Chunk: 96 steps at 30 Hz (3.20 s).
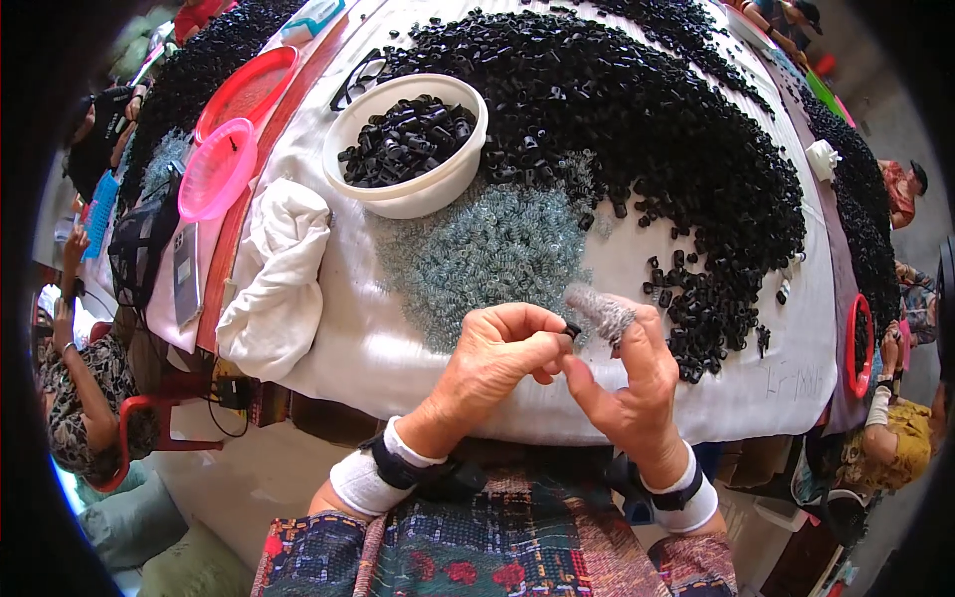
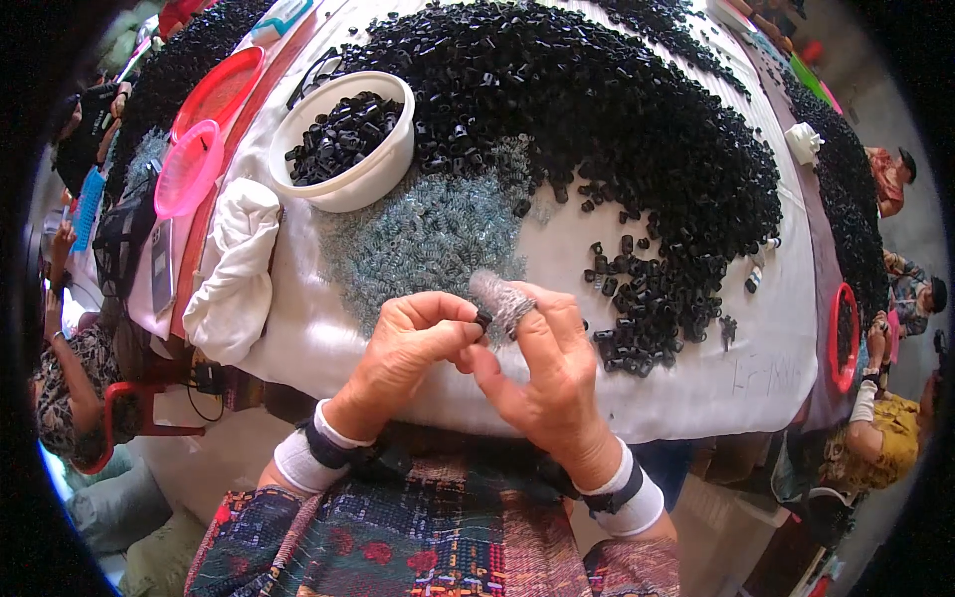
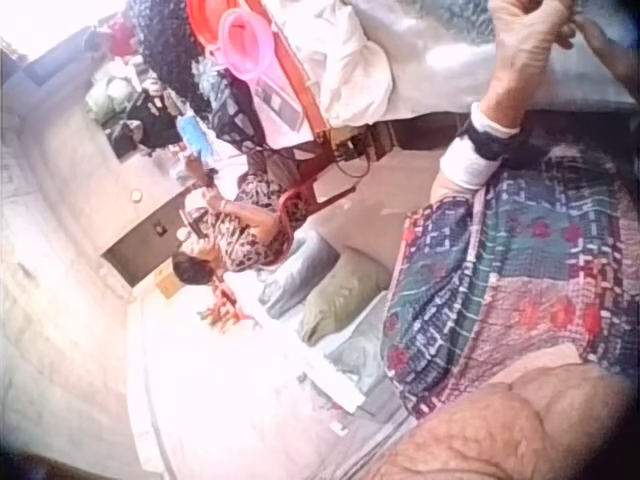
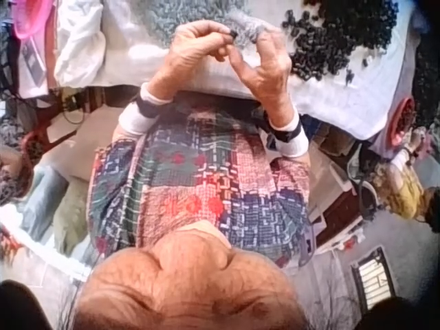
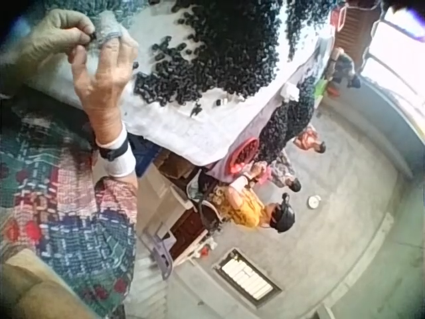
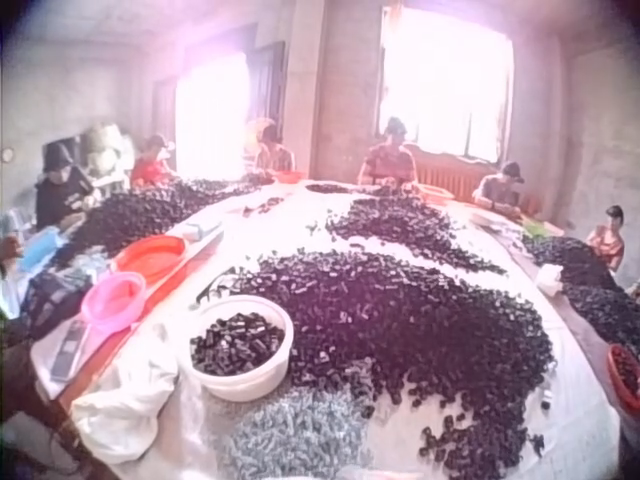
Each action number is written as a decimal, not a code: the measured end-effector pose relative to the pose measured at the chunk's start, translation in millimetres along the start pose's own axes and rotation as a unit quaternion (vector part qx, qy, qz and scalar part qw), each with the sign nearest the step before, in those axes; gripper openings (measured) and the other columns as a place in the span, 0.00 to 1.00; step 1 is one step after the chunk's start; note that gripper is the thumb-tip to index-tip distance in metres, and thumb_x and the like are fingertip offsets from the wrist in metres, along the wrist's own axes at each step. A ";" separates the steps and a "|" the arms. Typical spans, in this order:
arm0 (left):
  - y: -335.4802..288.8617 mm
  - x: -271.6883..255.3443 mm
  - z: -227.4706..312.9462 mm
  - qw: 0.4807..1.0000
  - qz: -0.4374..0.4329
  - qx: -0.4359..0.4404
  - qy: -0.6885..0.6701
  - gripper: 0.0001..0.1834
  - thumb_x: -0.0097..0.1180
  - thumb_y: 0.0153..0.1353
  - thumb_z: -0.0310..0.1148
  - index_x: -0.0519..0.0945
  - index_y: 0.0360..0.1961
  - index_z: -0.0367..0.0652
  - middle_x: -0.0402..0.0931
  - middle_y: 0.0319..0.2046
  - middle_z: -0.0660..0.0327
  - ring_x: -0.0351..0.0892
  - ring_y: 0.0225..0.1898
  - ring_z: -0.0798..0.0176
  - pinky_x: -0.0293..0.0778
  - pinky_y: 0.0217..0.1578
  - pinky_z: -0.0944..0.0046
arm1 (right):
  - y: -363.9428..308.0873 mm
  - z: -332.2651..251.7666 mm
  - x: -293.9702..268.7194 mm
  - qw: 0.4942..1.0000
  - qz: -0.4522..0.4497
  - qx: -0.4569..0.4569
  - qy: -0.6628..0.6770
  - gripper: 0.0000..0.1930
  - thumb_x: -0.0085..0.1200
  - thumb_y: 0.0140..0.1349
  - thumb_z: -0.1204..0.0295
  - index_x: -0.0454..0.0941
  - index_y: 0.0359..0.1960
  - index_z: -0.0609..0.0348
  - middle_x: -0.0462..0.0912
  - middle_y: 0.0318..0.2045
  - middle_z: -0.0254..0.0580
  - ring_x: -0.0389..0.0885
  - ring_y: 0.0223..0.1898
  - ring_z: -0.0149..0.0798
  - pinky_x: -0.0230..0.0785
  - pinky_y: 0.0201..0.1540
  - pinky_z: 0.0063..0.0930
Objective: Sorting and inspecting small black shoe components from a central pile.
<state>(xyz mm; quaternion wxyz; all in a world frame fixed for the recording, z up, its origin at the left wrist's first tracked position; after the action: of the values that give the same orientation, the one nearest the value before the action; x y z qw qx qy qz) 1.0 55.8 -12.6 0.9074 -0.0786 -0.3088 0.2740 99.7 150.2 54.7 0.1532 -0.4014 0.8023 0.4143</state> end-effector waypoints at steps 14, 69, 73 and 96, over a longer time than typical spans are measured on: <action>0.6 -1.4 -1.5 1.000 -0.006 -0.025 0.015 0.05 0.58 0.57 0.26 0.80 0.33 0.35 0.80 0.28 0.59 0.79 0.30 0.68 0.76 0.34 0.71 | -5.2 -2.5 14.2 0.995 0.006 -0.050 -0.090 0.19 0.68 0.40 0.74 0.74 0.33 0.67 0.73 0.29 0.48 0.73 0.29 0.48 0.69 0.29 0.36; 5.5 -29.1 64.6 0.995 0.034 0.072 -0.054 0.16 0.52 0.66 0.41 0.79 0.40 0.36 0.82 0.32 0.55 0.83 0.27 0.62 0.80 0.27 0.64 | -2.1 82.7 -41.3 0.945 -0.050 0.098 -0.307 0.20 0.55 0.51 0.75 0.71 0.48 0.67 0.74 0.44 0.56 0.73 0.47 0.54 0.69 0.51 0.40; 16.3 -53.8 89.9 0.985 0.079 0.104 -0.117 0.16 0.51 0.66 0.41 0.78 0.42 0.37 0.82 0.34 0.53 0.84 0.29 0.61 0.81 0.25 0.64 | -7.0 94.0 -34.8 0.953 -0.085 0.129 -0.262 0.20 0.54 0.51 0.76 0.70 0.48 0.67 0.74 0.44 0.56 0.73 0.47 0.55 0.70 0.50 0.40; 6.0 -35.8 44.2 0.997 -0.024 0.015 -0.072 0.14 0.51 0.65 0.32 0.75 0.48 0.35 0.81 0.34 0.56 0.82 0.31 0.66 0.80 0.29 0.68 | 10.4 81.0 -45.4 0.979 -0.098 0.074 -0.165 0.10 0.50 0.54 0.85 0.75 0.39 0.68 0.80 0.33 0.51 0.81 0.34 0.47 0.74 0.35 0.31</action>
<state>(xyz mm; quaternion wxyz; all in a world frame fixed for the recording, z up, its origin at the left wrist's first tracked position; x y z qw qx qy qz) -51.9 40.1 2.3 0.8904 -0.0376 -0.3710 0.2612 113.2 241.0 37.2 0.3530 -0.3919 0.7509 0.3974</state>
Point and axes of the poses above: each hand's wrist, its own y-axis towards the middle knuckle, its own x-axis out of the palm, z = x × y, the point moved 5 cm from there along y, towards the middle knuckle
